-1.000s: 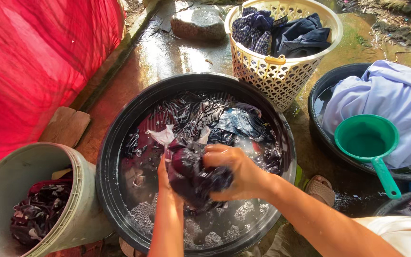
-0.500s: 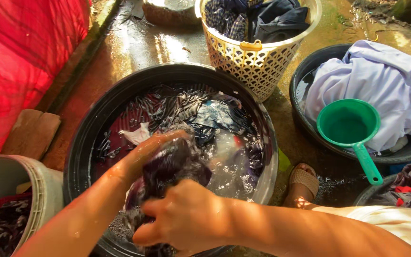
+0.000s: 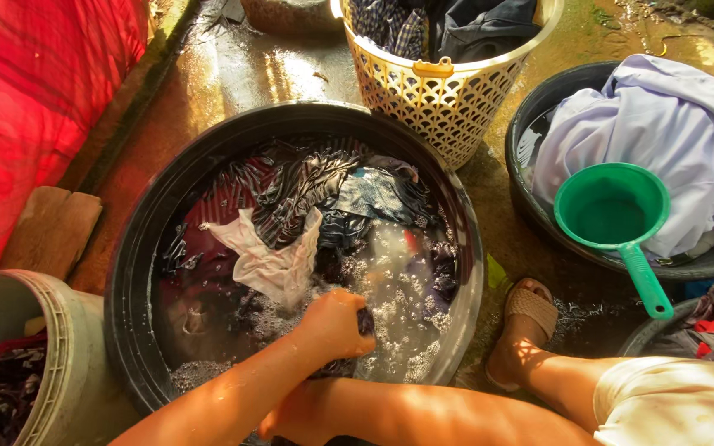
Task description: The person washes clothes by hand in a large basin filled with soapy water, scrubbing various garments like denim jeans and shirts before placing them into a separate bucket and basket.
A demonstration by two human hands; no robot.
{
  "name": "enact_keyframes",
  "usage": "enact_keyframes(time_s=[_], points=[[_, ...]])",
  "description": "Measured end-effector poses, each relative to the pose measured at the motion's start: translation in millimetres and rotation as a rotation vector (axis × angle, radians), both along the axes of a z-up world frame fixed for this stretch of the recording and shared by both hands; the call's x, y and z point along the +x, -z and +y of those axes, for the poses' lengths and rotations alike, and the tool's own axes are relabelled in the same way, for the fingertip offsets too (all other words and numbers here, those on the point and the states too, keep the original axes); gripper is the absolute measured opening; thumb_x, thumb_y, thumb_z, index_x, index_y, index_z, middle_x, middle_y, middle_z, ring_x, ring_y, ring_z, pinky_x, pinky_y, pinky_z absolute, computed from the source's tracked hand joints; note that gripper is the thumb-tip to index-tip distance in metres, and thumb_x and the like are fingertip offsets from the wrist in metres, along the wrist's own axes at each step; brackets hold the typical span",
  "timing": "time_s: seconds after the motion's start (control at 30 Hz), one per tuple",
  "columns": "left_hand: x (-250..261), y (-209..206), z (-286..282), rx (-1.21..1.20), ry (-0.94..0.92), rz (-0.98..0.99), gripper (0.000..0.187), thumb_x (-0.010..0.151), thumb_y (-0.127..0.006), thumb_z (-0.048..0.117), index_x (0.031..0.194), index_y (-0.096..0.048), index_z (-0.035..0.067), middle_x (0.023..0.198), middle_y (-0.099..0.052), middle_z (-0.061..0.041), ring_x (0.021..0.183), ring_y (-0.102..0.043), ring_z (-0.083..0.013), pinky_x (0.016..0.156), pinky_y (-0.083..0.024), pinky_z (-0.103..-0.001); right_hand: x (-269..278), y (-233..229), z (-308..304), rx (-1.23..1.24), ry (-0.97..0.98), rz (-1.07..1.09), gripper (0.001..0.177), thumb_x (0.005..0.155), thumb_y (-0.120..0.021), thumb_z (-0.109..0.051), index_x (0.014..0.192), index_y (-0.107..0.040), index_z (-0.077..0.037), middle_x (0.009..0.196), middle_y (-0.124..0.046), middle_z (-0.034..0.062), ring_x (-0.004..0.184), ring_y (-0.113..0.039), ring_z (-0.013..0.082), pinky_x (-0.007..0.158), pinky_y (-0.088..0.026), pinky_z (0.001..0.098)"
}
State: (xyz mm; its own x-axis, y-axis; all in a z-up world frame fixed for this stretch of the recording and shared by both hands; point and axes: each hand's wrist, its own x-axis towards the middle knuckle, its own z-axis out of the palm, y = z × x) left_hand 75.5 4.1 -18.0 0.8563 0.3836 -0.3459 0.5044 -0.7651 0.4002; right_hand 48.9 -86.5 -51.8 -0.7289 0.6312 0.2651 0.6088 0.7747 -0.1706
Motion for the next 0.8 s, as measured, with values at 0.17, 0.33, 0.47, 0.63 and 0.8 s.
enact_keyframes(time_s=[0.17, 0.33, 0.47, 0.63, 0.8], points=[[-10, 44, -9, 0.003, -0.007, 0.068, 0.05, 0.06, -0.081, 0.039, 0.099, -0.075, 0.009, 0.105, -0.07, -0.016, 0.104, -0.067, -0.0366, 0.09, -0.055, -0.047, -3, 8, 4, 0.036, 0.013, -0.037, 0.011, 0.09, -0.06, -0.025, 0.098, -0.066, -0.02, 0.097, -0.069, 0.0057, 0.093, -0.071, 0.0288, 0.081, -0.056, 0.0419], [-23, 53, -9, 0.032, -0.085, 0.147, 0.057, 0.059, -0.083, 0.039, 0.107, -0.073, 0.009, 0.11, -0.069, -0.017, 0.103, -0.068, -0.0369, 0.09, -0.055, -0.047, -8, 11, 5, 0.071, -0.004, -0.023, 0.01, 0.087, -0.06, -0.025, 0.092, -0.065, -0.018, 0.096, -0.068, 0.0056, 0.094, -0.07, 0.0296, 0.082, -0.055, 0.0419], [-15, 18, 31, -0.273, -0.286, -0.065, 0.058, 0.062, -0.086, 0.034, 0.109, -0.072, 0.003, 0.097, -0.069, -0.014, 0.093, -0.067, -0.0241, 0.084, -0.054, -0.036, 33, 1, -13, 0.155, -0.047, 0.028, 0.009, 0.084, -0.06, -0.024, 0.087, -0.065, -0.017, 0.096, -0.067, 0.0056, 0.095, -0.07, 0.0302, 0.082, -0.054, 0.042], [16, -51, 90, -0.839, -0.524, -0.517, 0.048, 0.072, -0.079, 0.023, 0.118, -0.066, 0.02, 0.081, -0.072, 0.002, 0.076, -0.063, -0.0067, 0.073, -0.053, -0.025, 156, -93, -20, 0.027, -0.034, -0.012, 0.015, 0.084, -0.061, -0.029, 0.094, -0.069, -0.023, 0.093, -0.065, 0.0014, 0.094, -0.067, 0.0292, 0.081, -0.05, 0.0476], [111, -135, 145, 0.111, -0.292, -1.076, 0.046, 0.072, -0.083, 0.026, 0.115, -0.07, 0.013, 0.118, -0.063, -0.011, 0.12, -0.046, -0.0283, 0.109, -0.038, -0.045, 263, -202, 37, 0.589, 0.162, -0.291, 0.046, 0.053, -0.054, -0.036, 0.096, -0.067, -0.029, 0.11, -0.065, 0.0012, 0.108, -0.069, 0.0316, 0.091, -0.054, 0.0498]])
